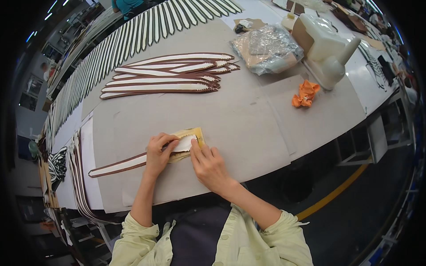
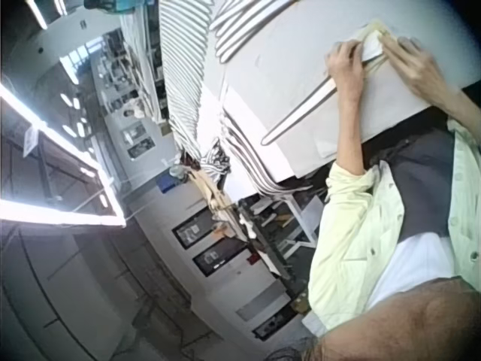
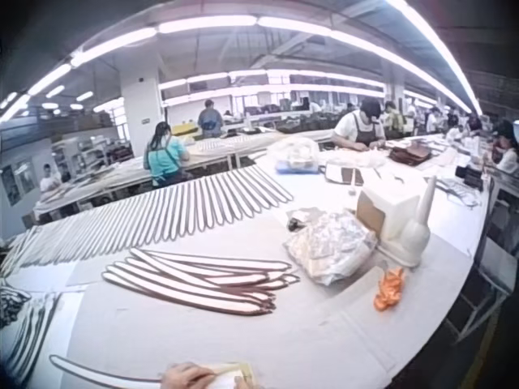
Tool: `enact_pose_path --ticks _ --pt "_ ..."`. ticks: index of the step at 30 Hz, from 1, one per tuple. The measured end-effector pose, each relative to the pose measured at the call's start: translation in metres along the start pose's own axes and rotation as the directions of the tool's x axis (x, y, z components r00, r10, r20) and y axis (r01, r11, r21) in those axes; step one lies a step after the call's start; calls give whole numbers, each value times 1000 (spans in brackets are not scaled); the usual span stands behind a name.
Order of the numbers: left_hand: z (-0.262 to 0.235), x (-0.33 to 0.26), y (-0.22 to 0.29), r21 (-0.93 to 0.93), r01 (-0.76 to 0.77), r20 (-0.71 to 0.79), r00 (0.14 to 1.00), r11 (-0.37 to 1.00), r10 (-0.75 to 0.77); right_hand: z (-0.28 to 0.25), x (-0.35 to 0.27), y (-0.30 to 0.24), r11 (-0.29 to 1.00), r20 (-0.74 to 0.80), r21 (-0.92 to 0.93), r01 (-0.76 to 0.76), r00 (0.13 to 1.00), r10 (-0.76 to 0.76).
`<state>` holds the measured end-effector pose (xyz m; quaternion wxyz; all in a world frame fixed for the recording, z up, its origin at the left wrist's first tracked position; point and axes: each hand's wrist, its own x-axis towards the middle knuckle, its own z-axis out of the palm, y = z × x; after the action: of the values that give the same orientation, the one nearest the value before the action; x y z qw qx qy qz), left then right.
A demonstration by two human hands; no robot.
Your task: The person uses a yellow plastic template to press a white serrated strip onto a long brown and white striped fabric strip. They repeatedly align the template, press the serrated edge, and move the template along the length of the fabric strip to create a continuous pattern. The finished strips are placed in a pile on the table.
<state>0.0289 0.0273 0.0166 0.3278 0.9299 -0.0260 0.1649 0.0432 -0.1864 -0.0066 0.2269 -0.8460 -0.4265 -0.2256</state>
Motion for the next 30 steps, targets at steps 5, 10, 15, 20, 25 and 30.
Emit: enact_pose_path --ticks 5,10,15,20,25,30 --pt "3 -2 -2 41 -6 6 1000 999 6 3 0 0 1000 -18 -28 -8 1000 8" --pt "-7 -7 -3 24 -71 25 997 997 70 3 -1 -3 996 35 -66 -52 998 55" --pt "-40 -11 -8 6 -74 241 968 997 71 8 -4 -2 993 25 -83 -80 996 82" --pt "-50 -4 -13 31 -79 344 937 996 63 6 -1 -1 994 12 -66 -89 996 90" --pt "-46 -8 -28 18 -109 402 911 994 93 5 0 0 995 6 -57 -85 996 86" --pt "-30 -26 -17 262 -320 108 947 910 302 2 2 0 995 -7 -65 -80 997 79"
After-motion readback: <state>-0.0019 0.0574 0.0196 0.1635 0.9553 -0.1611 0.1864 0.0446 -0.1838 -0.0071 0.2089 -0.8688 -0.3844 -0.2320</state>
